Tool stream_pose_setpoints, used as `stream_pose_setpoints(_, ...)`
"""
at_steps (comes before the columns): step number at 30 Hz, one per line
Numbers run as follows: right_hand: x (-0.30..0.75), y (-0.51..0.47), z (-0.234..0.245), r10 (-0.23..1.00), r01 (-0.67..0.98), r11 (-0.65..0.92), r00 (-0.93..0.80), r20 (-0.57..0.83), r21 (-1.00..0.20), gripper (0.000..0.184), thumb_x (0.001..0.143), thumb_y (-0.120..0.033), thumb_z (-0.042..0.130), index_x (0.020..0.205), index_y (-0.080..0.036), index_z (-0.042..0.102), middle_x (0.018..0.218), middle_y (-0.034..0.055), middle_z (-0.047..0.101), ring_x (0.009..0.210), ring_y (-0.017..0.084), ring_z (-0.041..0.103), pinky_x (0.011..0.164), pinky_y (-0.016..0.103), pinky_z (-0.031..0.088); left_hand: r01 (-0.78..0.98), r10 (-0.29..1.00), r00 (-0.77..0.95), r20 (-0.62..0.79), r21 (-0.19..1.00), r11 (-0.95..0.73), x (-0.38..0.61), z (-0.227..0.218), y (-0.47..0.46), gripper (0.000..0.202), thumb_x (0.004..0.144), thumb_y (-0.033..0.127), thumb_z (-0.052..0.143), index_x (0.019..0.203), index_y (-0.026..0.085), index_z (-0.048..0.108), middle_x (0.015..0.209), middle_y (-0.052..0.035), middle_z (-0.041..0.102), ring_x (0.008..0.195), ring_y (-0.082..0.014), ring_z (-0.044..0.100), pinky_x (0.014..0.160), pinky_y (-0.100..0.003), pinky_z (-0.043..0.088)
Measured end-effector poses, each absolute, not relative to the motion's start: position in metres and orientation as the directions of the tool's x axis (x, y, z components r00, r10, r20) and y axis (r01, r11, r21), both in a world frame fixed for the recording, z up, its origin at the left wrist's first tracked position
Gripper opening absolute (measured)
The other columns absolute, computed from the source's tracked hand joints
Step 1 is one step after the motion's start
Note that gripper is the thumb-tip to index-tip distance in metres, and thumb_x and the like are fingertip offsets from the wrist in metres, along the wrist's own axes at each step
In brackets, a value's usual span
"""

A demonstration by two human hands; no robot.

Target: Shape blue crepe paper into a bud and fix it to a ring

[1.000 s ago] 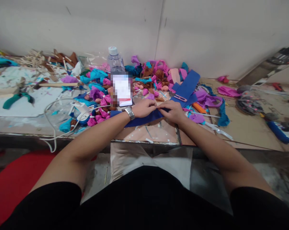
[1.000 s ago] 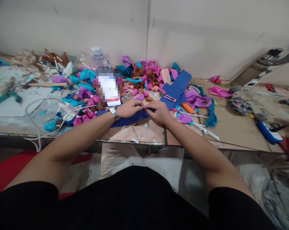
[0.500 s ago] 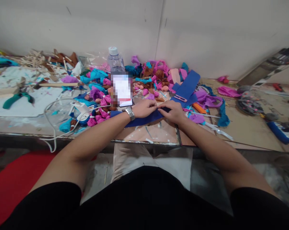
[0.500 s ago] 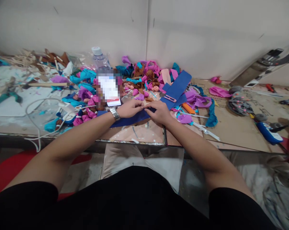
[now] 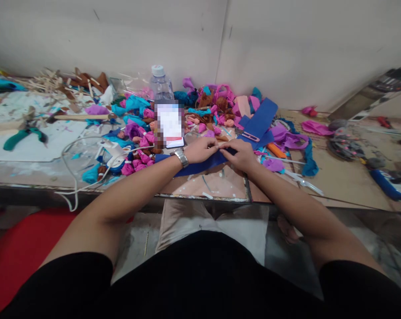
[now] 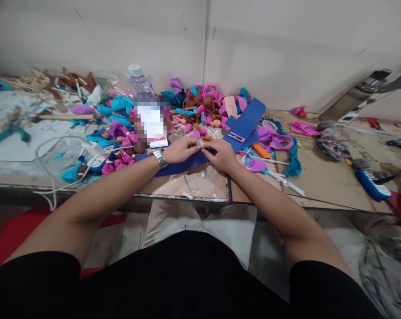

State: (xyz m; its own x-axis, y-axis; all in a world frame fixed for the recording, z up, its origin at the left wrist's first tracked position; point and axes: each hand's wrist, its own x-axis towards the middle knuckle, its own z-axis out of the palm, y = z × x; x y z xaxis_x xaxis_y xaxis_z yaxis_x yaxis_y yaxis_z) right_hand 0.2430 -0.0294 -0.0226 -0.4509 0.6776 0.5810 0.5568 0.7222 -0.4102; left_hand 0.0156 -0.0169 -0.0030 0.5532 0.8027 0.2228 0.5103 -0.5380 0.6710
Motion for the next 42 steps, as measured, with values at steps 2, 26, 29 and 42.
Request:
stream_pose_setpoints(2, 0.2422, -0.0295, -0.0221, 0.670, 0.560, 0.727, -0.454, 0.588, -0.397, 0.016, 0.097, -0.035, 0.069, 0.101, -0.026, 0.081, 0.102, 0.0068, 0.085, 0.099, 0.029, 0.078, 0.093, 0.044, 0.058, 0.507, 0.802, 0.552, 0.229, 0.671, -0.541, 0.0159, -0.0036, -0.0166, 0.031, 0.099, 0.041, 0.053, 0.084, 0.017, 0.066, 0.074, -0.0017, 0.060, 0.071, -0.0168, 0.050, 0.067, -0.032, 0.033)
stream_pose_setpoints(26, 0.2399, -0.0311, -0.0210, 0.672, 0.564, 0.722, -0.432, 0.601, -0.401, 0.012, 0.098, -0.032, 0.069, 0.098, -0.024, 0.076, 0.101, 0.0084, 0.083, 0.097, 0.029, 0.075, 0.091, 0.045, 0.056, 0.582, 0.777, 0.533, 0.335, 0.522, -0.624, 0.0172, -0.0021, -0.0221, 0.029, 0.100, 0.038, 0.057, 0.093, 0.018, 0.075, 0.082, -0.0048, 0.074, 0.076, -0.0195, 0.063, 0.071, -0.034, 0.039)
stream_pose_setpoints(29, 0.2399, -0.0309, -0.0214, 0.670, 0.561, 0.725, -0.441, 0.598, -0.399, 0.013, 0.098, -0.033, 0.067, 0.097, -0.024, 0.076, 0.099, 0.0080, 0.083, 0.096, 0.028, 0.074, 0.090, 0.045, 0.055, 0.585, 0.773, 0.538, 0.336, 0.510, -0.630, 0.0172, -0.0016, -0.0230, 0.028, 0.100, 0.037, 0.057, 0.094, 0.018, 0.076, 0.083, -0.0051, 0.075, 0.077, -0.0200, 0.065, 0.072, -0.034, 0.040)
stream_pose_setpoints(42, 0.2422, -0.0294, -0.0238, 0.669, 0.557, 0.733, -0.481, 0.567, -0.391, 0.016, 0.099, -0.035, 0.064, 0.092, -0.024, 0.073, 0.093, 0.0070, 0.079, 0.093, 0.028, 0.070, 0.088, 0.045, 0.050, 0.588, 0.751, 0.567, 0.339, 0.473, -0.657, 0.0171, -0.0034, -0.0252, 0.031, 0.102, 0.040, 0.055, 0.096, 0.019, 0.077, 0.087, -0.0059, 0.079, 0.076, -0.0201, 0.067, 0.072, -0.034, 0.042)
